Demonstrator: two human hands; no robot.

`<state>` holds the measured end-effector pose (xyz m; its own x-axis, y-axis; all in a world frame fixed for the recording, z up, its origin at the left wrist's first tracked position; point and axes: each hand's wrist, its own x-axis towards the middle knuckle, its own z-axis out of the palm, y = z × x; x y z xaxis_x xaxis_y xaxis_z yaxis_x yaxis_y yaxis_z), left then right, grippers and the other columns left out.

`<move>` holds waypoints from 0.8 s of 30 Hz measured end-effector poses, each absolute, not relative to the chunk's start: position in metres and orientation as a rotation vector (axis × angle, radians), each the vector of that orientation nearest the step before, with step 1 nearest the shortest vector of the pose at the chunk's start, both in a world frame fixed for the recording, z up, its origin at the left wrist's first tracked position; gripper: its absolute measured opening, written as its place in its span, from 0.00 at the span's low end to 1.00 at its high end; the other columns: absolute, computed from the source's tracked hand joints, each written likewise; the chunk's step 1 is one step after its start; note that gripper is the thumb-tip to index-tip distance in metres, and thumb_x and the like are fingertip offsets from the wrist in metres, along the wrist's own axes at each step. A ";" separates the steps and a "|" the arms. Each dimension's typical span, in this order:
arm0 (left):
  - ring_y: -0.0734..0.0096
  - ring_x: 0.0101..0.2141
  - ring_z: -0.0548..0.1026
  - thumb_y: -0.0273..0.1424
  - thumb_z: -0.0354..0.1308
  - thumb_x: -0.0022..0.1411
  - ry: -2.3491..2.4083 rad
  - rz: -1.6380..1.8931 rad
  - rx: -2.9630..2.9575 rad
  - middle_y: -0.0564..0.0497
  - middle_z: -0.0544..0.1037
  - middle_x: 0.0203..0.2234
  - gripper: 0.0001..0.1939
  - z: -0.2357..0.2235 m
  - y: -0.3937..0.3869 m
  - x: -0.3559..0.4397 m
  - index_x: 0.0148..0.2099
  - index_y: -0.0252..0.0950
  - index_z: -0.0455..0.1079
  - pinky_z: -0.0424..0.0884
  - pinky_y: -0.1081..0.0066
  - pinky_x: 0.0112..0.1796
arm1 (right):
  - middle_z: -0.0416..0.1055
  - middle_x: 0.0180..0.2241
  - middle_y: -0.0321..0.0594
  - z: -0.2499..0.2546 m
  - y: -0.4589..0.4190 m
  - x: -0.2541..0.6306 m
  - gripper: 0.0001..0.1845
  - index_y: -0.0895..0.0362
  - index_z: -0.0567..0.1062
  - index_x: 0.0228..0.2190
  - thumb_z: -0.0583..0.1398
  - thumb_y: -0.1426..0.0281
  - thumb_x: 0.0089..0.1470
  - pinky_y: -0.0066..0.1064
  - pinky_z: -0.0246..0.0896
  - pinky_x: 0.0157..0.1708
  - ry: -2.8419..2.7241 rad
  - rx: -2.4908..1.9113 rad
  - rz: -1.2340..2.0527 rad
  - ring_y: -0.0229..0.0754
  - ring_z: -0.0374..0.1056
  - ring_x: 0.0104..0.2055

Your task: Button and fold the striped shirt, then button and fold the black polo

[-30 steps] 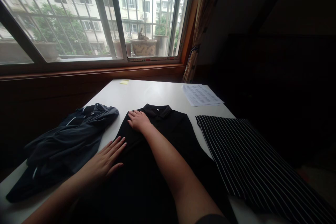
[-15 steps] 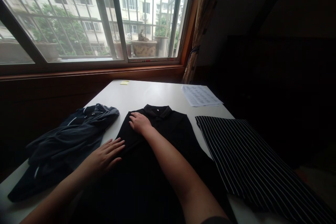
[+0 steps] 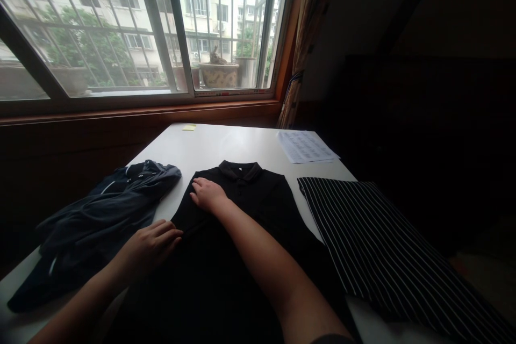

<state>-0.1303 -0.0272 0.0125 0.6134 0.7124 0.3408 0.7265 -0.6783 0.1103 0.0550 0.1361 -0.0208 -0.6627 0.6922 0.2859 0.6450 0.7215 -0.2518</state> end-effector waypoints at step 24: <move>0.66 0.37 0.73 0.28 0.50 0.71 -1.258 -0.547 -2.819 0.48 0.75 0.36 0.09 0.003 -0.022 -0.136 0.45 0.39 0.72 0.72 0.68 0.37 | 0.53 0.69 0.51 -0.020 0.133 0.065 0.30 0.63 0.63 0.64 0.53 0.60 0.67 0.44 0.46 0.68 -2.676 -1.053 0.239 0.50 0.47 0.71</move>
<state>-0.1363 -0.0220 0.0027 0.6170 0.7206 0.3164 0.7227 -0.6780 0.1347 0.0651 0.1334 -0.0197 -0.7055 0.6867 0.1756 0.6447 0.7246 -0.2435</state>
